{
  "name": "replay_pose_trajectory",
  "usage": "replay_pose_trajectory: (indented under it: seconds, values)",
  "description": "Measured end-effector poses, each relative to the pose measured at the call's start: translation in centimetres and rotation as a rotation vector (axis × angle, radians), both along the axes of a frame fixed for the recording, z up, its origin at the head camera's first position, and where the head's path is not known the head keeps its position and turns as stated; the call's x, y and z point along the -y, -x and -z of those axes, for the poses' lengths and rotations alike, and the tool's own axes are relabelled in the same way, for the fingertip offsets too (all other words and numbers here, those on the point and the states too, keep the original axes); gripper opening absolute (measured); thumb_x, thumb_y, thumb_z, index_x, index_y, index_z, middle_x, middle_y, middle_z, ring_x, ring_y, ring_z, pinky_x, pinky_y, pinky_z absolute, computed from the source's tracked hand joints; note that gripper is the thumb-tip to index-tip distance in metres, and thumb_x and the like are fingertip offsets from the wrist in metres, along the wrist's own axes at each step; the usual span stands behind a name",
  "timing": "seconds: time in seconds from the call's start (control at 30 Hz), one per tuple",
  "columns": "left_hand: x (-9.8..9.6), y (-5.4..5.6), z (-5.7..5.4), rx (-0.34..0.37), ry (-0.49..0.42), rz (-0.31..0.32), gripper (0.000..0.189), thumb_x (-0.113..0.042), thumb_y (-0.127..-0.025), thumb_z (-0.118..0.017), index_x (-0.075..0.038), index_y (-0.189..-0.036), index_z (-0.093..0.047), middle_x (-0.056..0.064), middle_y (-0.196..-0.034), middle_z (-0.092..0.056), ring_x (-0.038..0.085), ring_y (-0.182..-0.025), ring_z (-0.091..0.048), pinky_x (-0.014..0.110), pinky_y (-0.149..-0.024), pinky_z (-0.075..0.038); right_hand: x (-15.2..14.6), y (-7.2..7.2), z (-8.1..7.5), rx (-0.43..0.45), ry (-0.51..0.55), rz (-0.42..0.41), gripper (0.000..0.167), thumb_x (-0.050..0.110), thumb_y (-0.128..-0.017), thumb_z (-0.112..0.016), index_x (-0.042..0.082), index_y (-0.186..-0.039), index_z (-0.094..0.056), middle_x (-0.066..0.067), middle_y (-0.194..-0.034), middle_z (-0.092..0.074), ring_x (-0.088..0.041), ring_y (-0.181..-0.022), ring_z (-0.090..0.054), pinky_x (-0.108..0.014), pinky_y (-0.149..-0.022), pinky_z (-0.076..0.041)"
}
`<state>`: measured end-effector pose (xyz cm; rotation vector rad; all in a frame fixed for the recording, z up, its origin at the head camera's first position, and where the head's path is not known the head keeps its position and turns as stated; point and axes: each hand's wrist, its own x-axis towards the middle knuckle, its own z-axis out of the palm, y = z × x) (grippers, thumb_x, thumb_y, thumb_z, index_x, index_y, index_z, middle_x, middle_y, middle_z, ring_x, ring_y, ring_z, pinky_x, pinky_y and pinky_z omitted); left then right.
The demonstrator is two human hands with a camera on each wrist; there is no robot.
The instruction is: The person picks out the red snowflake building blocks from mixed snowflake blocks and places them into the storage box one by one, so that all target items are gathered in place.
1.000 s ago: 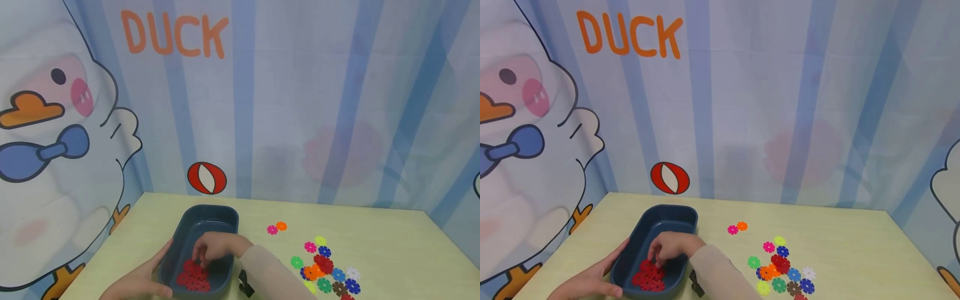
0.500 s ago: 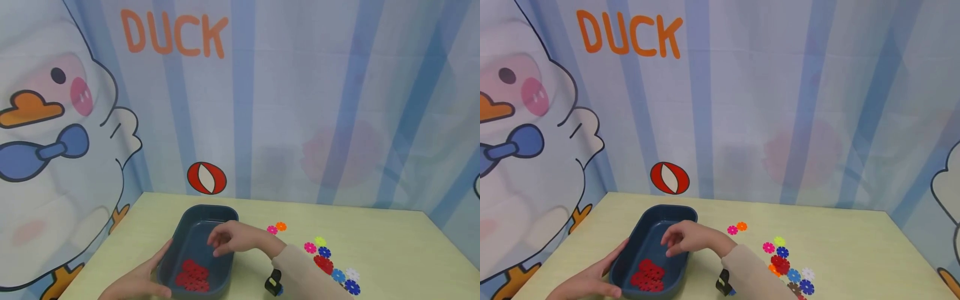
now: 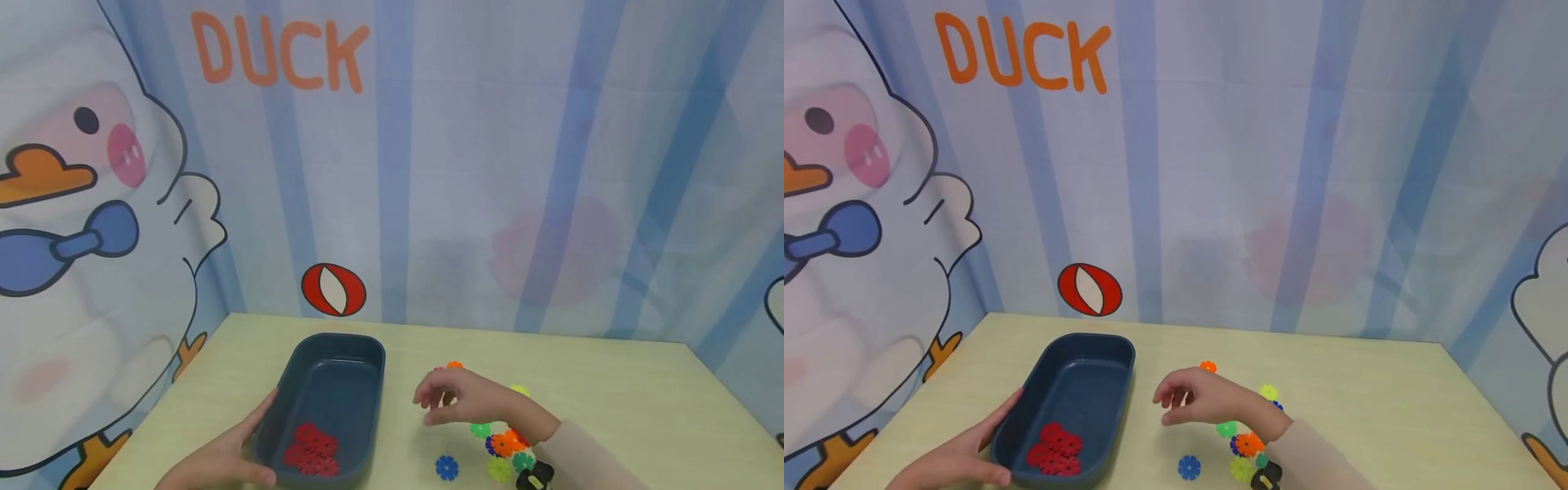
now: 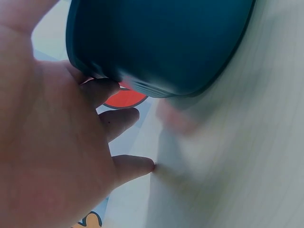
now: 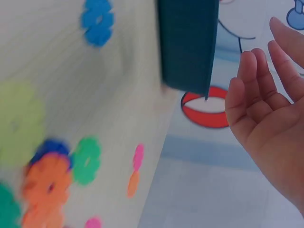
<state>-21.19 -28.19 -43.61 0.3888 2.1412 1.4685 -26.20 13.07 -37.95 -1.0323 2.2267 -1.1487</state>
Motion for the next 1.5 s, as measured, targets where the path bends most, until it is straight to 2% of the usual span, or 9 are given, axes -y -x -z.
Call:
replay_pose_trajectory:
  seconds: [0.27,0.47,0.7,0.9,1.07,1.5]
  values:
    - [0.2,-0.1,-0.1,0.018,-0.007,-0.009,0.114,-0.047,-0.084,-0.072,-0.018,-0.155,0.012,0.02,-0.159,0.013,0.048,-0.142,0.009,0.072,-0.107,-0.011,-4.7,-0.6,0.8,-0.006,-0.026,0.129,0.021,0.019,-0.09,-0.069,0.009,-0.108,-0.063,-0.007,-0.099,-0.061,-0.016,-0.086,-0.058,-0.024,-0.077,-0.051]
    - [0.2,-0.1,-0.1,0.033,-0.012,-0.018,0.114,-0.047,-0.084,-0.072,-0.019,-0.155,0.012,0.021,-0.159,0.013,0.048,-0.142,0.009,0.072,-0.107,-0.011,-7.4,-0.3,1.9,-0.026,-0.04,0.187,0.027,0.016,-0.09,-0.069,0.001,-0.111,-0.061,-0.014,-0.1,-0.06,-0.015,-0.083,-0.057,-0.024,-0.075,-0.052]
    - [0.2,-0.2,-0.1,0.03,-0.016,-0.017,0.114,-0.046,-0.084,-0.072,-0.019,-0.155,0.012,0.021,-0.159,0.012,0.048,-0.142,0.009,0.072,-0.107,-0.011,-9.6,0.0,3.1,-0.006,-0.079,0.245,0.029,0.012,-0.088,-0.07,-0.001,-0.112,-0.061,-0.012,-0.101,-0.061,-0.018,-0.084,-0.055,-0.024,-0.073,-0.051]
    - [0.3,-0.2,-0.1,0.022,-0.023,-0.006,0.114,-0.045,-0.084,-0.072,-0.018,-0.155,0.013,0.021,-0.159,0.013,0.047,-0.143,0.009,0.072,-0.107,-0.01,-10.9,0.2,4.0,0.021,-0.103,0.265,0.03,0.01,-0.086,-0.071,-0.002,-0.112,-0.061,-0.011,-0.102,-0.06,-0.022,-0.082,-0.054,-0.024,-0.07,-0.05]
    - [0.3,-0.2,0.0,0.03,-0.036,-0.011,0.114,-0.045,-0.084,-0.073,-0.019,-0.155,0.012,0.02,-0.159,0.012,0.047,-0.143,0.008,0.072,-0.107,-0.011,-11.6,0.3,4.6,0.003,-0.152,0.289,0.028,0.008,-0.084,-0.073,0.001,-0.109,-0.062,-0.008,-0.1,-0.06,-0.023,-0.081,-0.051,-0.024,-0.068,-0.049]
    - [0.1,-0.1,0.0,-0.016,-0.027,0.008,0.114,-0.044,-0.082,-0.074,-0.019,-0.155,0.01,0.018,-0.16,0.012,0.046,-0.143,0.008,0.072,-0.107,-0.009,-12.0,0.5,5.2,-0.012,-0.257,0.362,0.028,0.003,-0.079,-0.076,0.006,-0.105,-0.065,-0.003,-0.096,-0.061,-0.022,-0.073,-0.047,-0.026,-0.064,-0.047]
